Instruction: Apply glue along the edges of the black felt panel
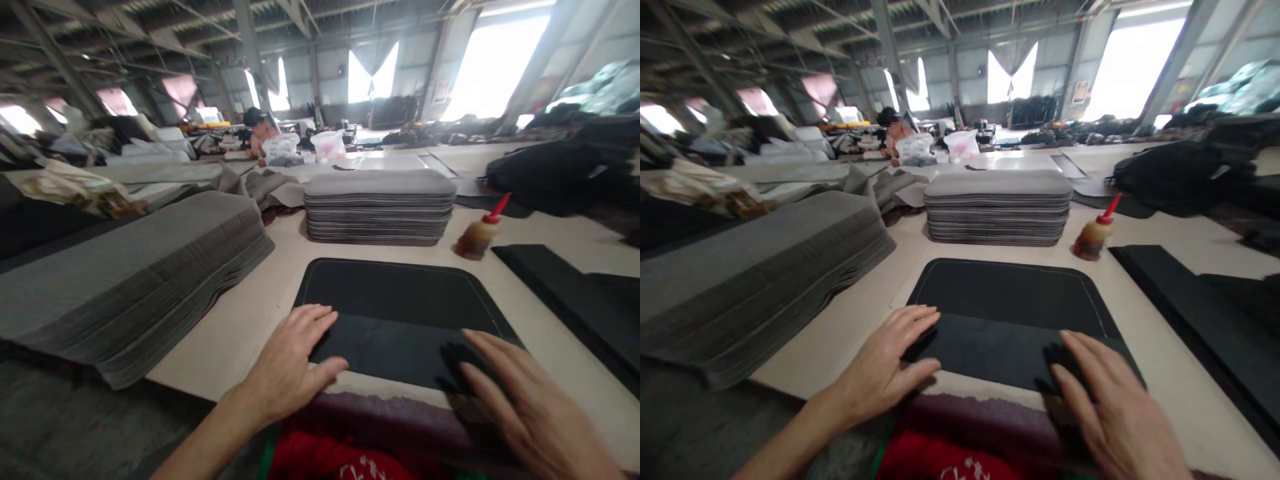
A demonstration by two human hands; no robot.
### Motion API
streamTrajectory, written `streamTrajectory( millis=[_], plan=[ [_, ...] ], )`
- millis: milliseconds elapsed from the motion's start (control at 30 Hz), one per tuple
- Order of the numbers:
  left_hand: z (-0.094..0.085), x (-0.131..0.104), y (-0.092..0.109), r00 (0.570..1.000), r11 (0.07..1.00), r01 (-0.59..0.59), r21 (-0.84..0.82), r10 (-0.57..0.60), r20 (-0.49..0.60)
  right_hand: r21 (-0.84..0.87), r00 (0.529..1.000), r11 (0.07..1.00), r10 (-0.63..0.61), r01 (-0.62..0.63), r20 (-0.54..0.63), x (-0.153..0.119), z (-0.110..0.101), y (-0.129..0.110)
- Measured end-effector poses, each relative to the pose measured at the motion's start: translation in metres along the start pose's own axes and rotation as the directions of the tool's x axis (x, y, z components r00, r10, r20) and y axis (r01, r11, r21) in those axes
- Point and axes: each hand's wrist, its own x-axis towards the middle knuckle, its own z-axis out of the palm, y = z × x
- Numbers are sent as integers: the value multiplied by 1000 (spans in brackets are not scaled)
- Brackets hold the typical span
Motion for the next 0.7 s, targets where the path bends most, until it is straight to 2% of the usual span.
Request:
streamTrajectory(
  millis=[33,67,133,233,300,500,700],
  plan=[
    [5,2,11,991,999,-32,-3,33,128,-3,990,993,-122,122,70,3,9,-14],
    [11,4,21,968,999,-51,3,48,244,2,973,981,-191,192,130,6,18,-28],
    [24,5,32,915,997,-64,32,46,402,1,927,962,-263,272,266,14,31,-52],
    [38,4,33,886,992,-68,110,9,464,-17,852,966,-219,258,476,21,33,-70],
    [44,2,27,888,982,-77,171,-11,460,-34,823,976,-162,214,544,21,27,-72],
    [53,1,12,912,959,-157,235,49,407,-219,866,970,16,108,501,4,11,-44],
    [56,0,5,933,935,-232,267,137,332,-412,937,910,117,32,329,-22,-2,-6]
  ],
)
